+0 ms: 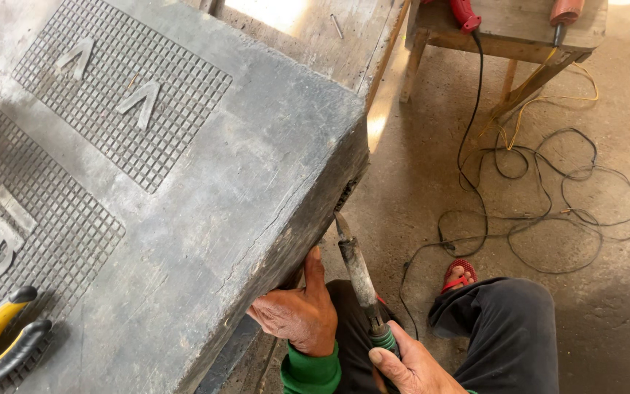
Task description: The person repairs the corner of a large black plastic bin by using a soldering iron to melt and fuse plastic material onto a crack, then smooths the area with the tool tip.
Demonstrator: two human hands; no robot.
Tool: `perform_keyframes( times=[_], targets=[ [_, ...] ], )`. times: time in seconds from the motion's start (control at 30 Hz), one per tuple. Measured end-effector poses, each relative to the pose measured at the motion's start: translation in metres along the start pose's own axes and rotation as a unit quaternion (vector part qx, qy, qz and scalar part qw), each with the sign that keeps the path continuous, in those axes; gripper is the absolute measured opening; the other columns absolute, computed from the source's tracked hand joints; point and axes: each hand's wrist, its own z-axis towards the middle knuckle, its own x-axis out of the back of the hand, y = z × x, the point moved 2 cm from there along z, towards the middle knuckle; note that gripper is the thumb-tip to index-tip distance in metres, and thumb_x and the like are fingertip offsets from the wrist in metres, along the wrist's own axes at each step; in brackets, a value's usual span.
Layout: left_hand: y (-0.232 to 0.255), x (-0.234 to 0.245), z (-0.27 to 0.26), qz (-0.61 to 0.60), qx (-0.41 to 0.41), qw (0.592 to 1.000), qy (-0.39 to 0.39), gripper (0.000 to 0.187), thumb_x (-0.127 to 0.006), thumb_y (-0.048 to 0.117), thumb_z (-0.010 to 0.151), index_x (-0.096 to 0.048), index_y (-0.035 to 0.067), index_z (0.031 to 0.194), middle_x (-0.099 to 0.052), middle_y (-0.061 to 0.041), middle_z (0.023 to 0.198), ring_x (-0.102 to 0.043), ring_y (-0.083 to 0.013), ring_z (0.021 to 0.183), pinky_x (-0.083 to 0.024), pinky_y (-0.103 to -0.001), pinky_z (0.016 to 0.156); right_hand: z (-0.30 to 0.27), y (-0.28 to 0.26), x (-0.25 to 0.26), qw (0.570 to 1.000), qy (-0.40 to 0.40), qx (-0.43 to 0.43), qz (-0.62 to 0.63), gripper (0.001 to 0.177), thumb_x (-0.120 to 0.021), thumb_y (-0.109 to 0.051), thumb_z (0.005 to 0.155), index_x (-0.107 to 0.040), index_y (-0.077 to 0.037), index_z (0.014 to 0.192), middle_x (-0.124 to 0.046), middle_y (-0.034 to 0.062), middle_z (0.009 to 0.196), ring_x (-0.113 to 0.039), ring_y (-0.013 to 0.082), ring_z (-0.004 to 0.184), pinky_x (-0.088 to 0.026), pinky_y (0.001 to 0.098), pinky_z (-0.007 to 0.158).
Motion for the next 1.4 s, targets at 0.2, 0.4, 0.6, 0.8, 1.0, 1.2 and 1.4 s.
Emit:
perform_keyframes(
  times=[0.2,0.4,0.6,0.8,1.0,1.2,1.4],
  targets=[
    [0.005,0.001,0.002,0.028,-0.012,1.000,0.005,0.091,-0.079,0.046,0.092,-0.032,-0.011,0.144,-0.058,-0.024,0.128,-0.057,-0.0416,0.117,-0.040,-0.061,0.109,0.002,0.010,-0.008,0.980,0.054,-0.053,0.182,0.052,-0.070,-0.033,0.086,-0.055,-0.006,0.129,-0.047,0.0002,0.056,-0.041,0.0113,0.045,-0.033,0.0294,0.044],
    [-0.001,-0.005,-0.004,0.033,0.015,0.999,0.012,0.092,-0.074,0.049,0.093,-0.031,-0.011,0.148,-0.055,-0.024,0.130,-0.057,-0.0439,0.121,-0.042,-0.058,0.112,-0.001,0.029,0.014,0.984,0.091,-0.013,0.153,0.046,-0.069,-0.021,0.087,-0.055,-0.006,0.127,-0.049,-0.0035,0.061,-0.043,0.0066,0.052,-0.038,0.0267,0.050],
    [-0.004,-0.007,-0.007,0.022,0.019,1.000,0.001,0.092,-0.075,0.051,0.094,-0.031,-0.011,0.147,-0.054,-0.022,0.122,-0.057,-0.0385,0.116,-0.046,-0.055,0.104,0.006,0.030,0.024,0.989,0.072,0.006,0.131,0.049,-0.069,-0.021,0.089,-0.057,-0.004,0.133,-0.053,-0.0054,0.069,-0.046,0.0042,0.060,-0.042,0.0244,0.056],
    [-0.002,-0.006,0.000,0.040,-0.052,0.997,0.039,0.096,-0.074,0.051,0.096,-0.026,-0.014,0.148,-0.053,-0.024,0.125,-0.058,-0.0399,0.114,-0.045,-0.055,0.104,0.008,0.039,0.021,0.989,0.055,-0.022,0.133,0.046,-0.071,-0.025,0.089,-0.054,-0.002,0.126,-0.052,-0.0026,0.069,-0.044,0.0078,0.060,-0.038,0.0264,0.055],
    [0.004,0.001,0.002,0.012,-0.041,0.999,0.015,0.095,-0.075,0.046,0.098,-0.024,-0.015,0.150,-0.055,-0.024,0.125,-0.057,-0.0392,0.112,-0.043,-0.054,0.100,0.008,0.030,0.026,0.995,0.026,0.086,0.030,0.048,-0.068,-0.036,0.095,-0.058,-0.002,0.128,-0.059,-0.0049,0.084,-0.054,0.0046,0.080,-0.048,0.0225,0.074],
    [0.007,0.000,0.005,0.018,-0.014,1.000,0.000,0.089,-0.075,0.043,0.095,-0.027,-0.007,0.151,-0.056,-0.019,0.124,-0.058,-0.0375,0.114,-0.041,-0.056,0.103,0.005,0.015,0.022,0.998,-0.040,0.032,0.024,0.053,-0.067,-0.046,0.093,-0.054,-0.002,0.119,-0.052,-0.0022,0.066,-0.048,0.0084,0.059,-0.042,0.0261,0.053],
    [0.002,-0.005,-0.001,0.042,-0.012,0.999,0.020,0.099,-0.071,0.049,0.097,-0.016,-0.009,0.156,-0.053,-0.025,0.128,-0.055,-0.0411,0.121,-0.039,-0.057,0.109,0.007,0.014,0.012,0.998,-0.034,0.009,0.050,0.064,-0.067,-0.054,0.090,-0.052,-0.003,0.124,-0.049,-0.0015,0.062,-0.047,0.0084,0.056,-0.040,0.0264,0.050]
  ],
)
